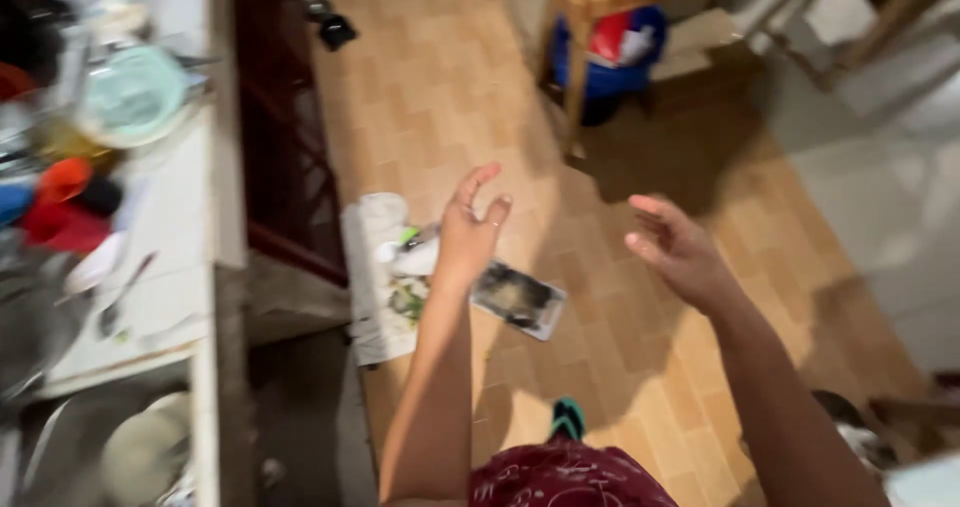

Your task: The person wipes a table with a cloth, rinses the cloth, and then sets clean plates and a bowl on the table.

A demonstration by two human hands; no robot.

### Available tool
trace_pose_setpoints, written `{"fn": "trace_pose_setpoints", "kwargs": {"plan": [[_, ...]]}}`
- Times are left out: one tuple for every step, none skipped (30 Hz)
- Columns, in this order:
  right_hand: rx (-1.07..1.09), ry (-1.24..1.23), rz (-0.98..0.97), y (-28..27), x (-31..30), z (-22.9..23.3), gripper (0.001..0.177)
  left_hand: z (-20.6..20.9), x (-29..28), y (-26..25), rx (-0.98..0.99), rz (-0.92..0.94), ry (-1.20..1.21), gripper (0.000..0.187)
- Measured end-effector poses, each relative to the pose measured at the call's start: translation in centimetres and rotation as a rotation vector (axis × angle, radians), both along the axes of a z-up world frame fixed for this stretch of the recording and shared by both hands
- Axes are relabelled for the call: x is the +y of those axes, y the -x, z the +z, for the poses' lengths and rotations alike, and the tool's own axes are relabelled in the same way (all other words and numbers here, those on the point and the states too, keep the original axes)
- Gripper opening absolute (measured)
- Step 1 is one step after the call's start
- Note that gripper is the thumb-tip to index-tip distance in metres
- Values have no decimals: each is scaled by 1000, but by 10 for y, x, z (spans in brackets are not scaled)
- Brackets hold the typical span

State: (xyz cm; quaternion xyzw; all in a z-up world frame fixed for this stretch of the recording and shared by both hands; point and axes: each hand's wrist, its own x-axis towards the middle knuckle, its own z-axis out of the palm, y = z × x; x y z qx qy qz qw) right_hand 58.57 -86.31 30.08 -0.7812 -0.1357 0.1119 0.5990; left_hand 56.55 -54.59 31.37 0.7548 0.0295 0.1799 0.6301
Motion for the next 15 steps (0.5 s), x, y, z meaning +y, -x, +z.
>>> {"fn": "trace_pose_setpoints", "kwargs": {"plan": [[-12,25,-36,-2,-22,11,56,-2,-11,-13,-28,-34,18,42],[-25,50,-73,-4,-43,23,55,-3,-21,-26,-56,-68,37,42],[-26,54,-89,-8,-63,24,55,-6,-30,-38,-58,-85,41,42],[12,62,-149,-12,-82,26,56,-9,-39,-49,-27,-93,97,43],[52,66,-201,-17,-97,27,56,-11,-44,-58,6,-94,149,43],[52,66,-210,-20,-110,22,56,-11,-52,-66,6,-103,149,43],[81,45,-244,-25,-120,16,56,-10,-57,-74,4,-105,180,43],[110,24,-278,-30,-128,10,56,-9,-60,-83,2,-107,211,42],[112,19,-277,-37,-129,6,56,-16,-63,-92,4,-106,206,42],[130,25,-278,-43,-129,3,55,-22,-64,-102,23,-113,243,42],[146,29,-275,-52,-127,-1,54,-28,-64,-112,40,-116,277,42],[147,22,-268,-63,-122,-3,54,-22,-67,-121,39,-110,270,42],[147,25,-244,-72,-118,-5,54,-17,-71,-129,39,-98,229,40],[147,28,-220,-83,-113,-7,53,-12,-75,-138,39,-86,188,39],[148,21,-223,-98,-111,-7,53,-17,-80,-153,40,-89,181,39]]}}
